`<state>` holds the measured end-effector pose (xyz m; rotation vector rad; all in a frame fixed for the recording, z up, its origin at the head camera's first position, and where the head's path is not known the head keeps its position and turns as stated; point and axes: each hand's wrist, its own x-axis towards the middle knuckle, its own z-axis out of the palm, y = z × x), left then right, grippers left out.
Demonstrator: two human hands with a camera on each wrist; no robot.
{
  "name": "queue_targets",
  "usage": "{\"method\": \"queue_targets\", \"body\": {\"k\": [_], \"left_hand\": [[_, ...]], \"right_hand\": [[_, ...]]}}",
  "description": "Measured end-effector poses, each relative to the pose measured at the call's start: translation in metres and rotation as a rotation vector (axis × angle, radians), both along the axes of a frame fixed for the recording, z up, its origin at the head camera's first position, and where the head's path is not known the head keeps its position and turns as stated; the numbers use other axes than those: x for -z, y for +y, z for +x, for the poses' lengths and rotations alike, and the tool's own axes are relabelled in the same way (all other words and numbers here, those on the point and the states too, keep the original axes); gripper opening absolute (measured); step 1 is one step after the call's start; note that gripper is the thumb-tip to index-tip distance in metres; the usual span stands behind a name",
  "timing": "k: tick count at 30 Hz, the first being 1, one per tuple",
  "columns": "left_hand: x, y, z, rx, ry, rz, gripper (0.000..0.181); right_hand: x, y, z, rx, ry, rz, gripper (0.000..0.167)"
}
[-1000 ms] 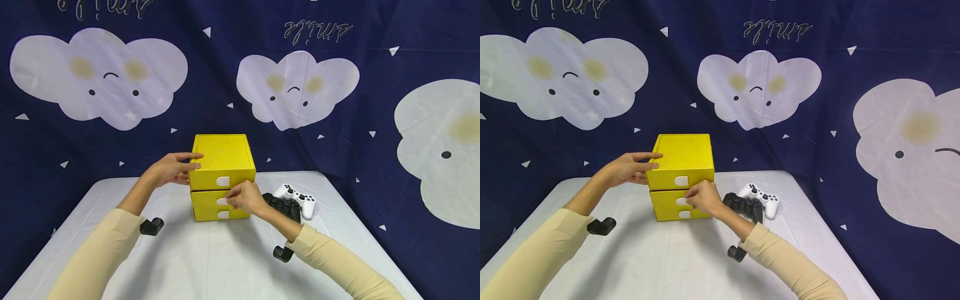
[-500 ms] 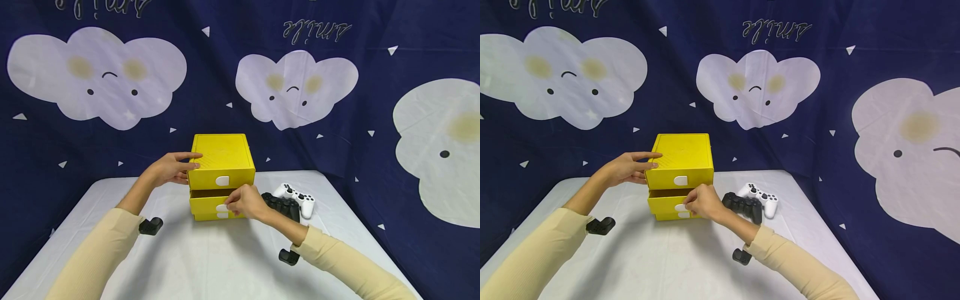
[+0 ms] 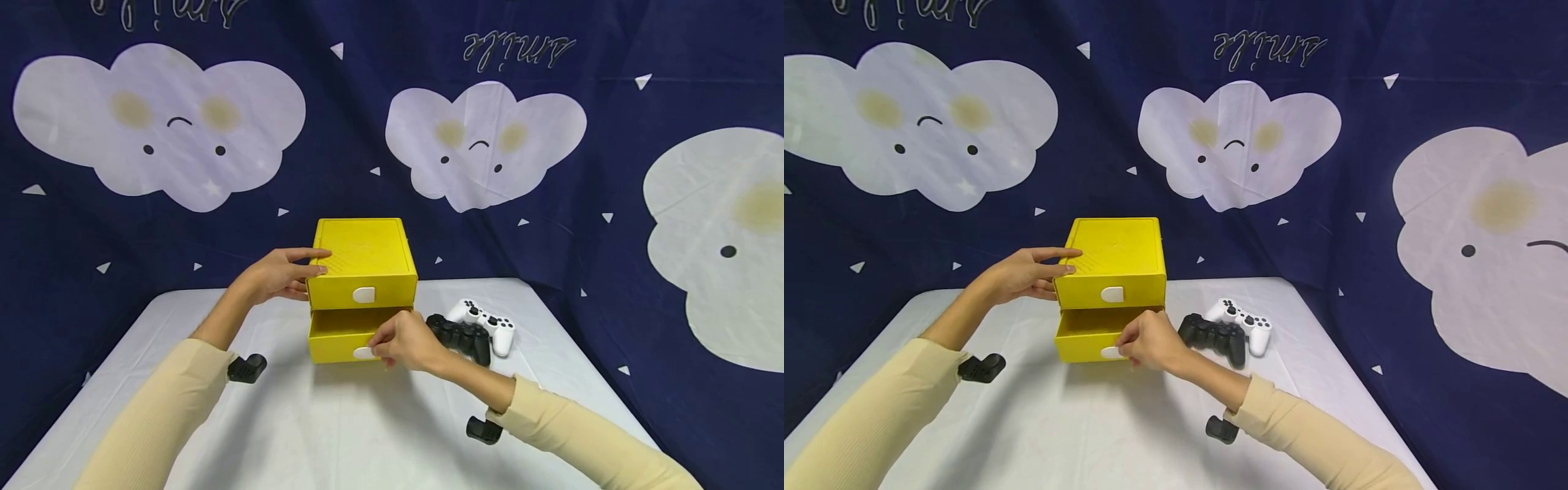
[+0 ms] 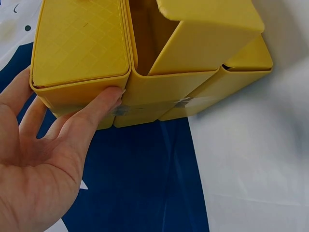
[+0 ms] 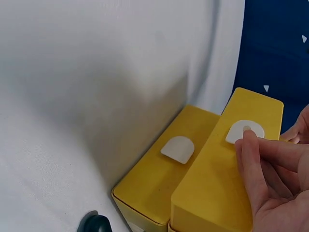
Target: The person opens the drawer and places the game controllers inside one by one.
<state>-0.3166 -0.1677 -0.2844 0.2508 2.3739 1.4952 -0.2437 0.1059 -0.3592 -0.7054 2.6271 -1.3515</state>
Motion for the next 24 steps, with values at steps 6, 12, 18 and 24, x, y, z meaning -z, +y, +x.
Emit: {"method": "queue_targets", "body": {"k": [6,12,18,24], "left_hand": [[0.001,0.000,0.001,0.005,-0.002,0.004,0.060],[0.001,0.001,0.001,0.003,-0.001,-0.003,0.061],[-0.001,0.001,0.002,0.003,0.001,-0.009,0.062],[-0.002,0.002,0.002,-0.005,-0.003,-0.015,0.062]], "right_hand": [[0.001,0.001,0.010,-0.022,-0.028,-0.004,0.004],[0.000,0.002,0.021,-0.044,-0.031,0.017,0.006],[-0.003,0.003,0.033,-0.072,-0.016,0.039,0.007],[-0.005,0.007,0.044,-0.095,-0.030,0.059,0.009]]}}
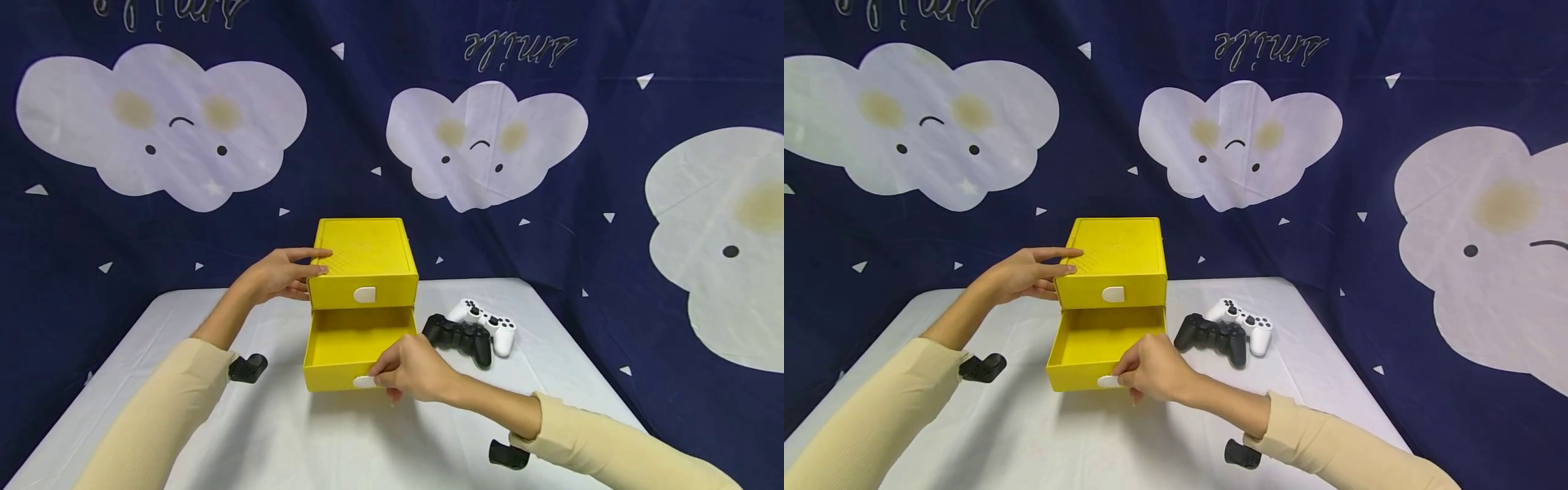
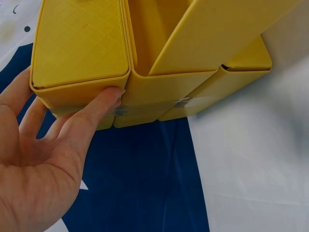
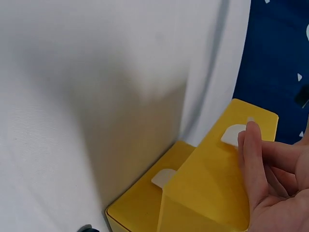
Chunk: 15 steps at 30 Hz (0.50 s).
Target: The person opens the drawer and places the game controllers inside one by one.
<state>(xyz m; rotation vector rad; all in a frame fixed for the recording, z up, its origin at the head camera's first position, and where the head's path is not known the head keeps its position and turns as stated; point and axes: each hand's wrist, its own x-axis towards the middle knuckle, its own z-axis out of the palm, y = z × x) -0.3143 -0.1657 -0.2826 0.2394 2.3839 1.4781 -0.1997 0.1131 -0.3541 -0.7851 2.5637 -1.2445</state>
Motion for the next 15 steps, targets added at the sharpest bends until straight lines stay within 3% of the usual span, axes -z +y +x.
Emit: {"method": "queue_targets", "body": {"k": [15], "left_hand": [[0.0019,0.0013,-0.0005,-0.006,0.013,-0.011,0.061]], "right_hand": [[0.0031,0.0022,0.0092,-0.032,-0.045,-0.003,0.010]]}}
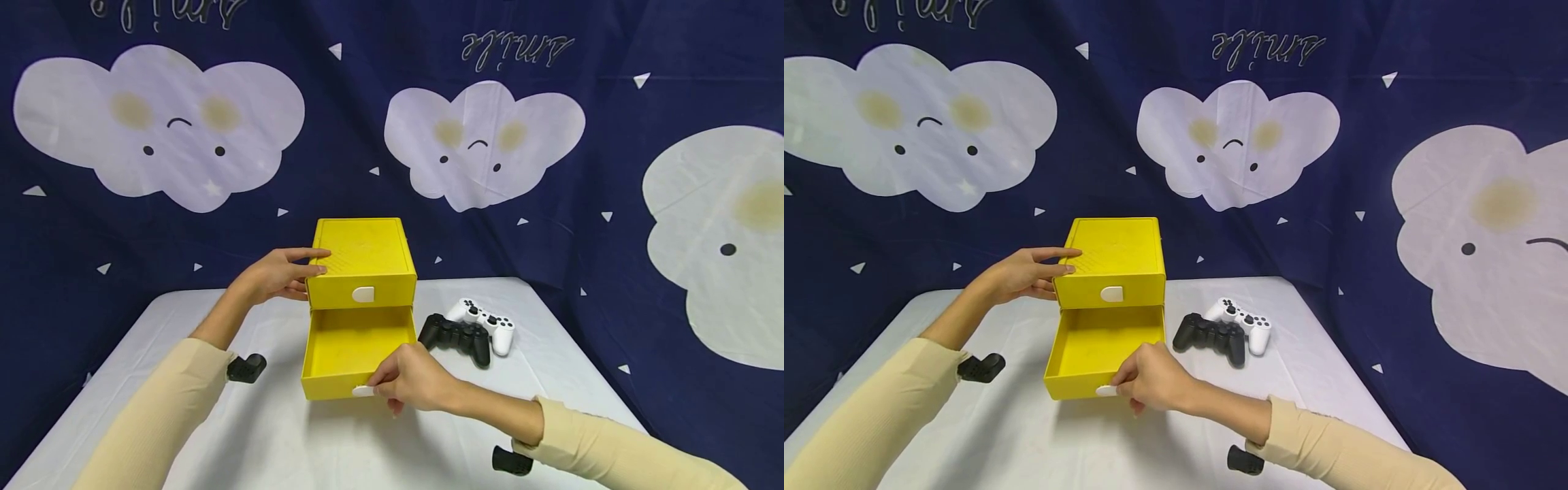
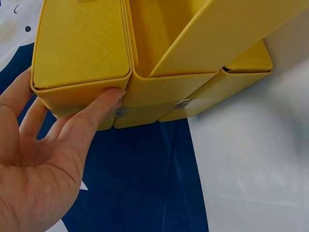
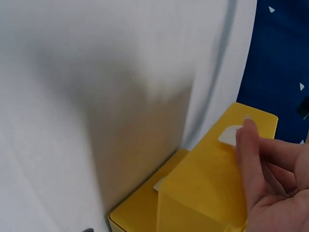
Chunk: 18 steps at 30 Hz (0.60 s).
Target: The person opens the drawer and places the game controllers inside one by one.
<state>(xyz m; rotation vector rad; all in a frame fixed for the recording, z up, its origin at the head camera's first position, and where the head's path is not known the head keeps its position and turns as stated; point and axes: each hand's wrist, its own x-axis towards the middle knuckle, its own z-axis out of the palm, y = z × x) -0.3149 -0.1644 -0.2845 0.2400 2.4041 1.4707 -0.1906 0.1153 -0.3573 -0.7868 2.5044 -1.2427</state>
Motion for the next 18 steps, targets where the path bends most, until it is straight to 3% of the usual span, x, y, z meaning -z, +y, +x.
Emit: {"method": "queue_targets", "body": {"k": [11,18], "left_hand": [[0.000,0.000,0.000,0.006,-0.004,0.006,0.062],[0.000,0.000,0.000,-0.007,-0.007,0.001,0.060]], "right_hand": [[-0.021,0.000,-0.003,-0.066,-0.019,0.175,0.015],[-0.037,0.006,-0.008,-0.056,-0.001,0.215,0.003]]}}
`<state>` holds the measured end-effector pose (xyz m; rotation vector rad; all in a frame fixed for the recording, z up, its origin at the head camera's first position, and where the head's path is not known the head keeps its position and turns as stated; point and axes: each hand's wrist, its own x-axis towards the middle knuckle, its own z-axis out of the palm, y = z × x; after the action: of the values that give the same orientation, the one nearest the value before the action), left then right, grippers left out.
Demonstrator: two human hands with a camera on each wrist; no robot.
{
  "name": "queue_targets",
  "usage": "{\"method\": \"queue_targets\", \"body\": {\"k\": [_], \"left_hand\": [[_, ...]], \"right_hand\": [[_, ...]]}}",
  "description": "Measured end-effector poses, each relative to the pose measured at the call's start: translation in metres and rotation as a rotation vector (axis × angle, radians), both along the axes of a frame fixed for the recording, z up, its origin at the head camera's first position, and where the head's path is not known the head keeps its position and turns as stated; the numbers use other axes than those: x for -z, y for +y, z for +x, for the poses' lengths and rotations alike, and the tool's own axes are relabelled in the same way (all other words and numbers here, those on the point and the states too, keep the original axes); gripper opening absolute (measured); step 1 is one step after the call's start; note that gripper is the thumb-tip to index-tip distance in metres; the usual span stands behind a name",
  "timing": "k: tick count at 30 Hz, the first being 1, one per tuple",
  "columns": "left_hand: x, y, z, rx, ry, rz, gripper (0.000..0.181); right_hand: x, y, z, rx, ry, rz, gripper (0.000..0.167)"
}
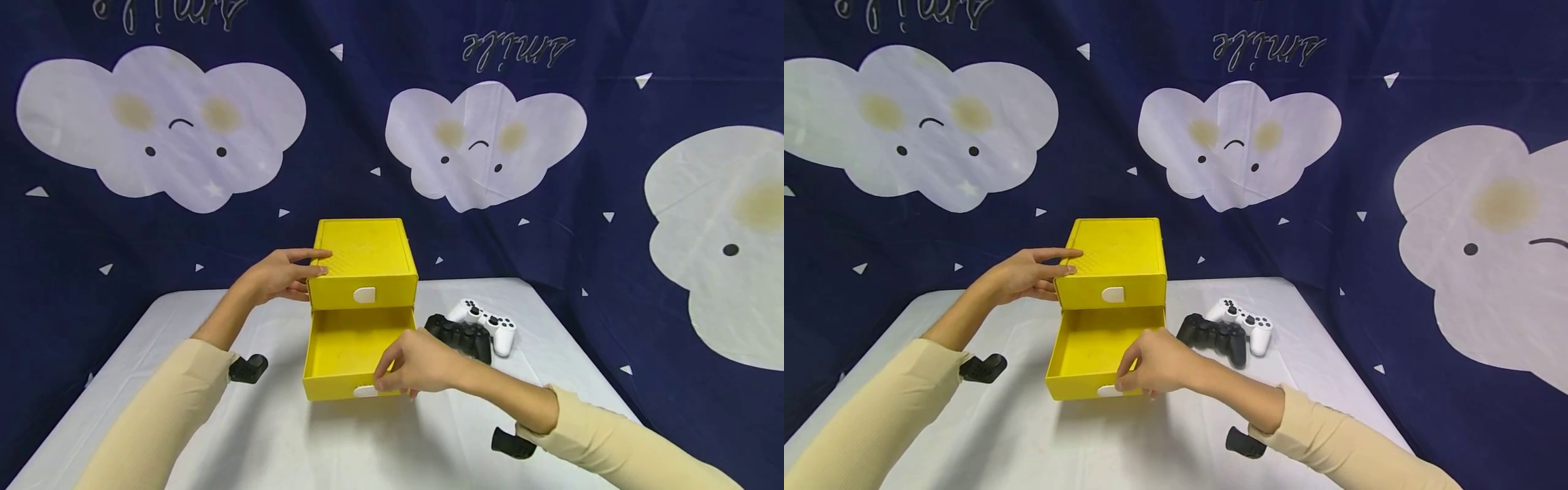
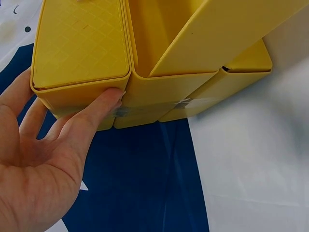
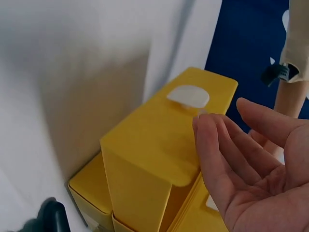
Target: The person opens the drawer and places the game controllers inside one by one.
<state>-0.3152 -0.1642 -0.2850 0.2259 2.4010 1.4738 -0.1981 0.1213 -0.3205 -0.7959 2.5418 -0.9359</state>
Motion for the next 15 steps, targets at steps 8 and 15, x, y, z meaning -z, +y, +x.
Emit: {"method": "queue_targets", "body": {"k": [8,15], "left_hand": [[-0.002,0.001,0.001,0.007,0.004,0.003,0.062],[-0.003,0.001,0.002,0.006,0.001,0.007,0.061]], "right_hand": [[-0.010,0.008,-0.010,0.040,0.017,0.023,0.005],[-0.014,0.027,-0.035,0.136,0.068,0.018,0.012]]}}
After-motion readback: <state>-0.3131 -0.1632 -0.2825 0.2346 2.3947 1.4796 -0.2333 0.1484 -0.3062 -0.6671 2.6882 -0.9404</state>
